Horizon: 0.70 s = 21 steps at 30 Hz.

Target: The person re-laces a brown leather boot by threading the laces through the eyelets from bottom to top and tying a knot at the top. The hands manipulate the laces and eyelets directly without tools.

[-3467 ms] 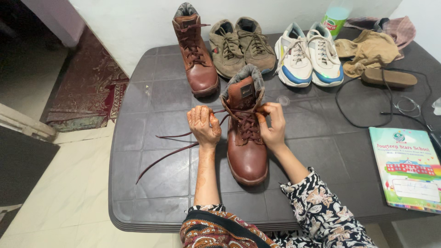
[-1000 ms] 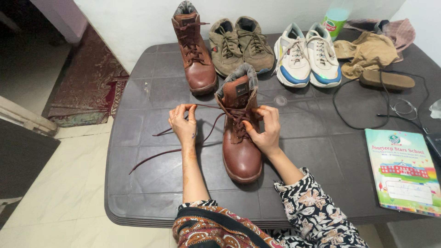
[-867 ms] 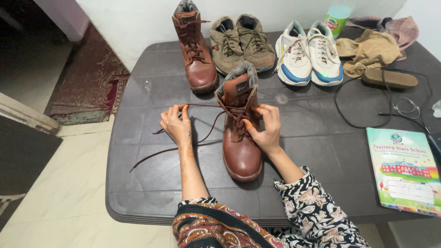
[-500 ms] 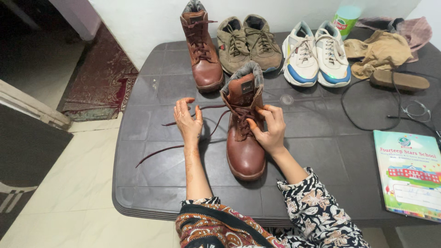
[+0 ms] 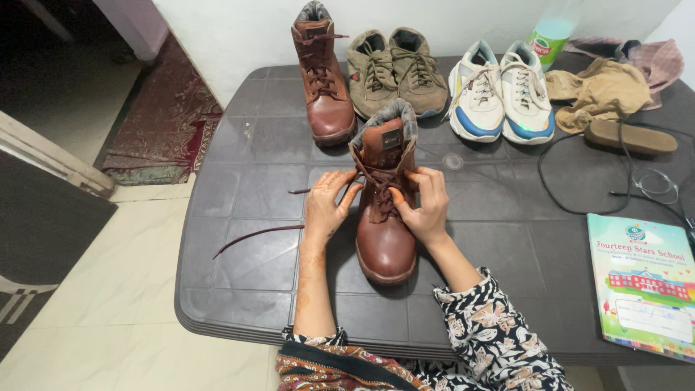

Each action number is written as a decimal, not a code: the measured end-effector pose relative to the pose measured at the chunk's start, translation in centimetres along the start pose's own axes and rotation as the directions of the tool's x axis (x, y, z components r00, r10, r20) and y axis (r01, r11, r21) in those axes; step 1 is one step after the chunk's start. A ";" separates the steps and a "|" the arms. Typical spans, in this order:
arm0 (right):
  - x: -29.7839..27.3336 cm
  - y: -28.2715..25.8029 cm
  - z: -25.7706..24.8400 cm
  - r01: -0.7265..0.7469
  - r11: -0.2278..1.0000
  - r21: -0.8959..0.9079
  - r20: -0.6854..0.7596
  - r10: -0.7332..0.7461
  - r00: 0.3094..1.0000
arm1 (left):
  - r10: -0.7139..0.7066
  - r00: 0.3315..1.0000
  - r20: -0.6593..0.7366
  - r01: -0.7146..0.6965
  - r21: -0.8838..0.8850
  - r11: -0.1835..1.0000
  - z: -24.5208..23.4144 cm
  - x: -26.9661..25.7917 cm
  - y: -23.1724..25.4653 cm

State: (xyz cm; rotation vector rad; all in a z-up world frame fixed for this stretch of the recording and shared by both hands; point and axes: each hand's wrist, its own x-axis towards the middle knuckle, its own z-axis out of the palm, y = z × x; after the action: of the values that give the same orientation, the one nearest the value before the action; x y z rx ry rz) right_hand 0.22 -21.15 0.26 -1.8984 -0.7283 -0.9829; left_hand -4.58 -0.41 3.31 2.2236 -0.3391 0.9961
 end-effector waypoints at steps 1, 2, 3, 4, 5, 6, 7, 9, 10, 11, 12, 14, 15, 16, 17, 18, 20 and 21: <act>0.0 0.0 0.0 0.002 1.000 -0.004 -0.001 -0.002 1.000 | -0.038 0.999 0.012 0.038 0.034 0.999 0.1 -0.1 0.2; 0.1 0.0 0.0 0.003 1.000 -0.009 -0.002 -0.003 1.000 | -0.043 0.999 0.020 0.042 0.062 0.997 0.1 -0.3 0.3; 0.1 -0.1 0.1 0.006 1.000 -0.014 -0.004 -0.006 1.000 | -0.047 0.999 0.026 0.044 0.090 0.995 0.0 -0.5 0.5; 0.1 -0.1 0.1 0.008 1.000 -0.015 -0.006 -0.008 1.000 | -0.050 0.998 0.033 0.046 0.117 0.992 -0.2 -0.9 0.8; 0.1 -0.1 0.0 0.011 1.000 -0.017 -0.009 -0.011 1.000 | -0.054 0.997 0.055 0.048 0.106 0.993 -0.4 -1.2 1.1; 0.1 -0.2 0.0 0.014 1.000 -0.019 -0.012 -0.014 1.000 | -0.057 0.995 0.078 0.049 0.095 0.994 -0.9 -1.7 1.5; 0.2 -0.2 0.0 0.012 1.000 -0.022 -0.014 -0.013 1.000 | -0.058 0.993 0.099 0.049 0.083 0.995 -1.4 -2.2 2.0; 0.2 -0.3 0.0 0.009 1.000 -0.026 -0.017 -0.009 1.000 | -0.121 0.969 0.214 0.114 0.045 0.992 -3.4 -3.6 3.0; 0.2 -0.3 0.0 0.009 1.000 -0.025 -0.018 -0.010 1.000 | -0.144 0.957 0.251 0.146 0.010 0.989 -4.7 -4.4 3.5; 0.2 -0.4 0.0 0.008 1.000 -0.023 -0.018 -0.008 1.000 | -0.166 0.942 0.291 0.181 -0.023 0.983 -6.3 -5.2 4.0; 0.2 -0.3 0.0 0.006 1.000 -0.021 -0.018 -0.006 1.000 | -0.178 0.933 0.314 0.203 -0.047 0.978 -7.8 -6.1 4.4; 0.1 -0.3 0.0 -0.002 1.000 -0.027 -0.017 0.001 1.000 | -0.212 0.908 0.361 0.248 -0.056 0.967 -11.2 -7.9 5.3; 0.1 -0.3 0.1 -0.005 1.000 -0.029 -0.018 0.005 1.000 | -0.231 0.895 0.383 0.266 -0.041 0.963 -13.0 -8.9 5.6; 0.1 -0.2 0.1 -0.003 1.000 -0.028 -0.015 0.003 1.000 | -0.286 0.869 0.403 0.339 -0.065 0.939 -14.7 -10.2 6.1; 0.1 -0.2 0.0 -0.001 1.000 -0.029 -0.013 0.001 1.000 | -0.336 0.840 0.426 0.409 -0.089 0.908 -16.4 -11.4 6.4; 0.1 -0.2 0.0 0.001 1.000 -0.030 -0.011 -0.001 1.000 | -0.276 0.855 0.439 0.364 -0.130 0.922 -18.1 -12.5 6.5; 0.1 0.0 0.1 0.003 1.000 -0.025 -0.011 -0.003 1.000 | -0.109 0.897 0.428 0.209 -0.193 0.959 -20.6 -14.8 6.1; 0.0 0.0 0.0 0.003 1.000 -0.023 -0.010 -0.003 1.000 | -0.003 0.914 0.405 0.098 -0.213 0.972 -21.5 -16.0 5.7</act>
State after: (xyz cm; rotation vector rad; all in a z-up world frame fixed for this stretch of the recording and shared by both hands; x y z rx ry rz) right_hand 0.20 -21.11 0.25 -1.9114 -0.7165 -1.0059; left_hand -30.22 9.23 4.65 2.1972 -0.5468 0.4343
